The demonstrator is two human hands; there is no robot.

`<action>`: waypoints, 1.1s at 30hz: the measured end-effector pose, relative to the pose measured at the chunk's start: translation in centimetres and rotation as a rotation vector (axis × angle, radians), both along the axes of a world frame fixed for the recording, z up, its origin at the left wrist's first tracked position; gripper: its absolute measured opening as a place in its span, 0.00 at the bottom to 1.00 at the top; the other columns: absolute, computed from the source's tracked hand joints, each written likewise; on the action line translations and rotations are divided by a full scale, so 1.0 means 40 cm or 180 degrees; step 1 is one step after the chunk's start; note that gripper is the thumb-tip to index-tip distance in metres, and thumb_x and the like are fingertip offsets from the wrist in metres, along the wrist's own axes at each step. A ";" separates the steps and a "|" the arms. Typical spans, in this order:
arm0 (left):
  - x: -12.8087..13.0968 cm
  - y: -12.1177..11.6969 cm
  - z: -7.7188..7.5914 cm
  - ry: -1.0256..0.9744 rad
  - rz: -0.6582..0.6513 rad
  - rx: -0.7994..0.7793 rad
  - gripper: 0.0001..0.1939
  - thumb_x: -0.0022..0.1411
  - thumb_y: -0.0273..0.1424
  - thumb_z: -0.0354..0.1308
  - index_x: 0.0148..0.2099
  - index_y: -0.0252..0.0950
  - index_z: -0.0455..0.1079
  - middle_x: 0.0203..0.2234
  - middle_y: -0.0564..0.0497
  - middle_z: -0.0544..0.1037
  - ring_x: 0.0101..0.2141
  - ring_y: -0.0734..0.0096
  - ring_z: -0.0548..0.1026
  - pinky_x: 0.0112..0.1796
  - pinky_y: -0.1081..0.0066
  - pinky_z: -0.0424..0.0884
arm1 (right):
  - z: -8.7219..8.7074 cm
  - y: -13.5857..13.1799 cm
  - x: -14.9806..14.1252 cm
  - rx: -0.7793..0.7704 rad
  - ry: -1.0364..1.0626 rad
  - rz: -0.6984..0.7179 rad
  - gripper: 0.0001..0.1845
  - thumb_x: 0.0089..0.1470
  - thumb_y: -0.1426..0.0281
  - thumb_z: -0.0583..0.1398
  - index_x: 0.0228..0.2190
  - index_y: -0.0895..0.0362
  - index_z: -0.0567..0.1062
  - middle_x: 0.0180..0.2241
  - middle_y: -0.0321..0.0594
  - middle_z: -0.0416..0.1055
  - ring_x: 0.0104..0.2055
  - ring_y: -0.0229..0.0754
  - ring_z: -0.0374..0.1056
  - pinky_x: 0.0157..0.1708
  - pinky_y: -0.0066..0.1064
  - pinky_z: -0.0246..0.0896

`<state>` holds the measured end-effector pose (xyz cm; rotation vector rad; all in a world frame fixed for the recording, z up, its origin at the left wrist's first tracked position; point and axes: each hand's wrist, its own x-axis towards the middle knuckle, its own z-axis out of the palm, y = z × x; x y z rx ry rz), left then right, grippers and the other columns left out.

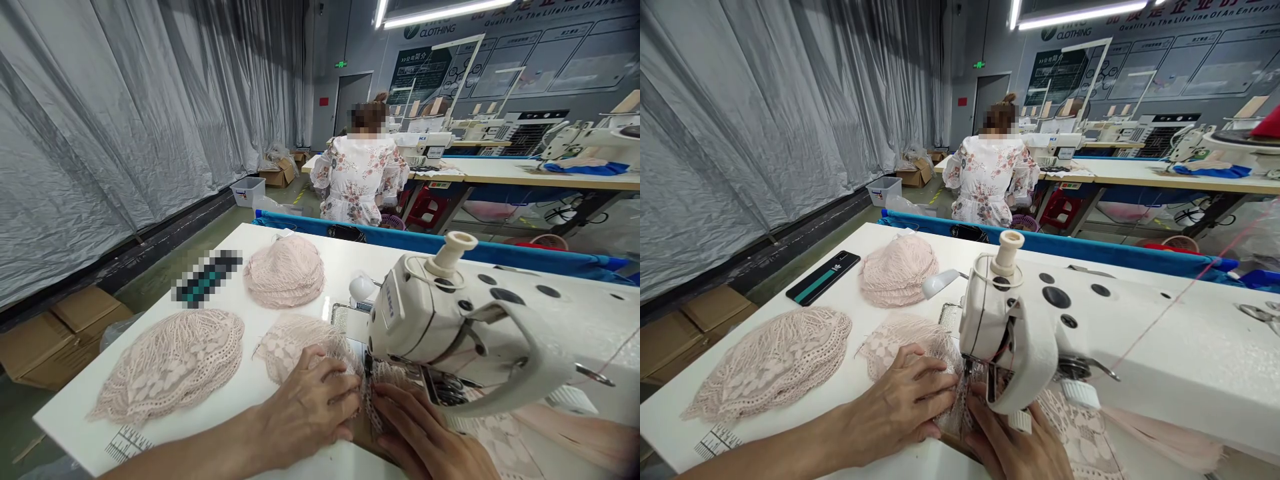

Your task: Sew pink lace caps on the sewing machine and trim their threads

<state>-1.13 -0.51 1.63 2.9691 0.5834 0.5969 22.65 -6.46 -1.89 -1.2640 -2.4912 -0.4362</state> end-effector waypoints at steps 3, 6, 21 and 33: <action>0.000 -0.001 0.002 -0.0035 -0.0001 -0.0036 0.15 0.68 0.38 0.51 0.51 0.33 0.63 0.49 0.48 0.73 0.52 0.63 0.65 0.52 0.59 0.54 | 0.000 0.001 0.000 -0.0002 0.0126 -0.0017 0.19 0.63 0.60 0.52 0.47 0.55 0.76 0.47 0.42 0.76 0.44 0.50 0.75 0.36 0.34 0.76; -0.001 -0.004 0.004 -0.0064 -0.0009 -0.0073 0.17 0.67 0.39 0.52 0.51 0.33 0.63 0.50 0.48 0.72 0.52 0.61 0.65 0.52 0.57 0.53 | 0.000 0.000 0.004 -0.0077 0.0222 -0.0043 0.18 0.62 0.59 0.53 0.48 0.53 0.75 0.47 0.41 0.77 0.45 0.48 0.75 0.36 0.33 0.75; 0.000 -0.007 0.014 0.0061 0.0019 0.0177 0.13 0.66 0.37 0.53 0.48 0.33 0.66 0.49 0.48 0.72 0.52 0.61 0.65 0.50 0.57 0.55 | -0.006 -0.002 0.002 -0.0151 0.0284 -0.0146 0.19 0.61 0.57 0.54 0.47 0.52 0.76 0.48 0.42 0.76 0.45 0.49 0.75 0.36 0.32 0.75; 0.001 -0.009 0.006 -0.0077 0.0020 0.0328 0.13 0.66 0.37 0.54 0.47 0.33 0.66 0.48 0.49 0.73 0.51 0.61 0.65 0.52 0.57 0.53 | 0.004 0.001 0.004 -0.0113 0.0401 -0.0033 0.18 0.61 0.57 0.54 0.46 0.51 0.76 0.45 0.40 0.77 0.43 0.48 0.76 0.34 0.32 0.76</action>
